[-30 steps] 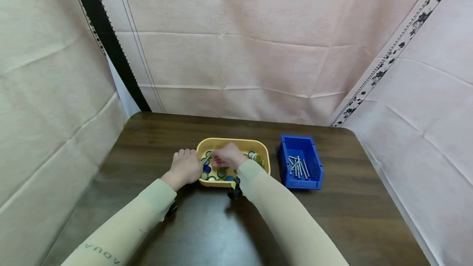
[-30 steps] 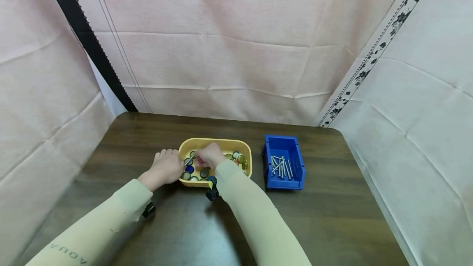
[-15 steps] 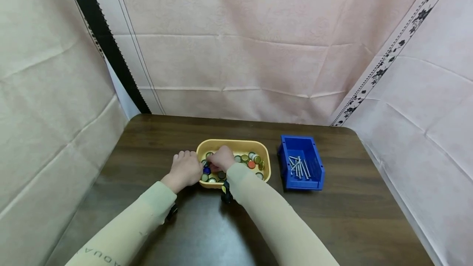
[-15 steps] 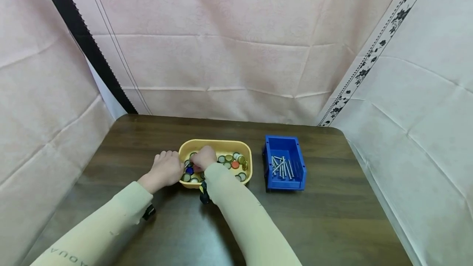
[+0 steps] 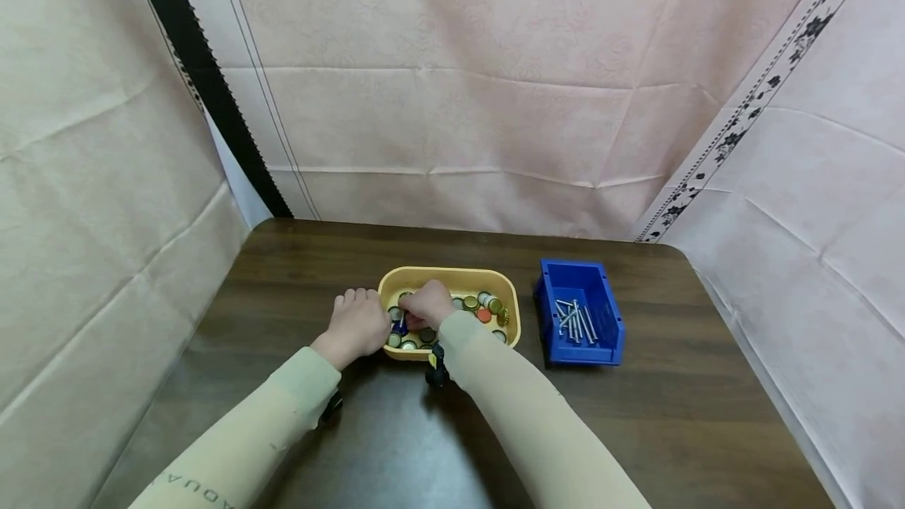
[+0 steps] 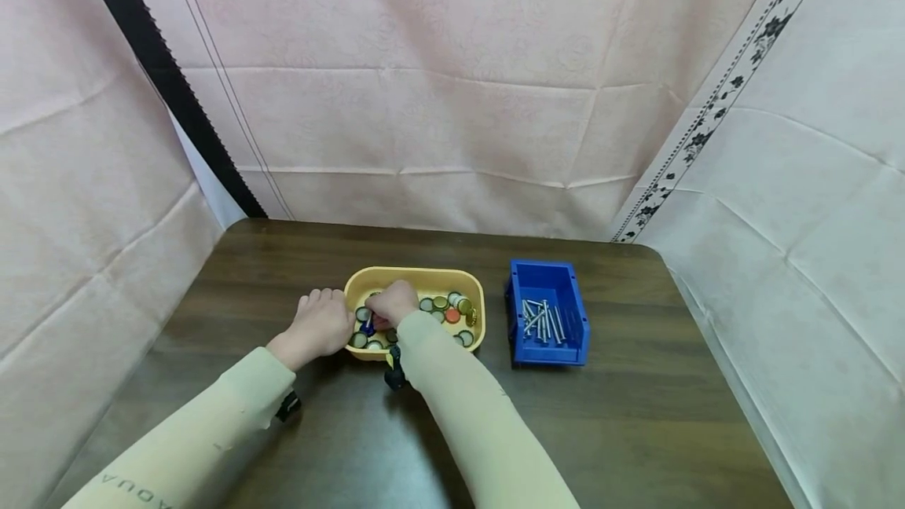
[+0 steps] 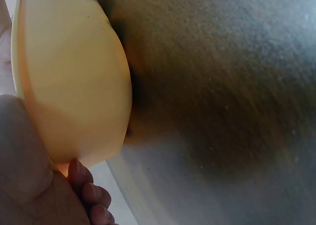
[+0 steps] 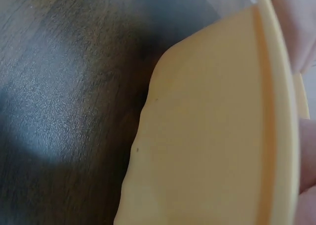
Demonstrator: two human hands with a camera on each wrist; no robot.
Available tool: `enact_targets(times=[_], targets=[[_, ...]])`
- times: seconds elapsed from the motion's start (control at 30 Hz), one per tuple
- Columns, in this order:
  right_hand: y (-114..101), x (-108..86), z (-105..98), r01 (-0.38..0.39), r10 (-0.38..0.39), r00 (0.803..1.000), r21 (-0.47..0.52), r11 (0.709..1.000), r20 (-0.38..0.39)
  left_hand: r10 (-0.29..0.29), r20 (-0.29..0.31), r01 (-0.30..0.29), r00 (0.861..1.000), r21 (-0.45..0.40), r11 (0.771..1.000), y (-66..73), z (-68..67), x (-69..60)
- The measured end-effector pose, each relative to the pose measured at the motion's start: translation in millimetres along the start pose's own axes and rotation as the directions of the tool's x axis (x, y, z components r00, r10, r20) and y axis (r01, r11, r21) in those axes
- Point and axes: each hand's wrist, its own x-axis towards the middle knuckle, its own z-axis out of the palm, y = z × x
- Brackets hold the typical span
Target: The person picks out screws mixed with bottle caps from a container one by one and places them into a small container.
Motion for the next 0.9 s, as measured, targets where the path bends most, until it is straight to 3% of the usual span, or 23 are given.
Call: enact_targets(times=[0.2, 0.47, 0.9], targets=[[3, -4.6, -17, 0.041, -0.044, 0.998, 0.062, 0.997, 0.054, -0.002, 0.0, 0.002, 1.0, 0.0, 1.0, 1.7, -0.3, -0.5], [5, -19.3, -74, 0.093, -0.109, 0.981, 0.106, 0.99, 0.161, -0.014, -0.006, 0.014, 1.0, -0.016, 1.0, 0.3, 1.4, -1.8], [25, -46.2, -193, 0.133, -0.137, 0.99, 0.12, 0.984, 0.019, 0.009, -0.057, -0.015, 0.998, -0.104, 0.994, -8.2, 4.0, -1.9]])
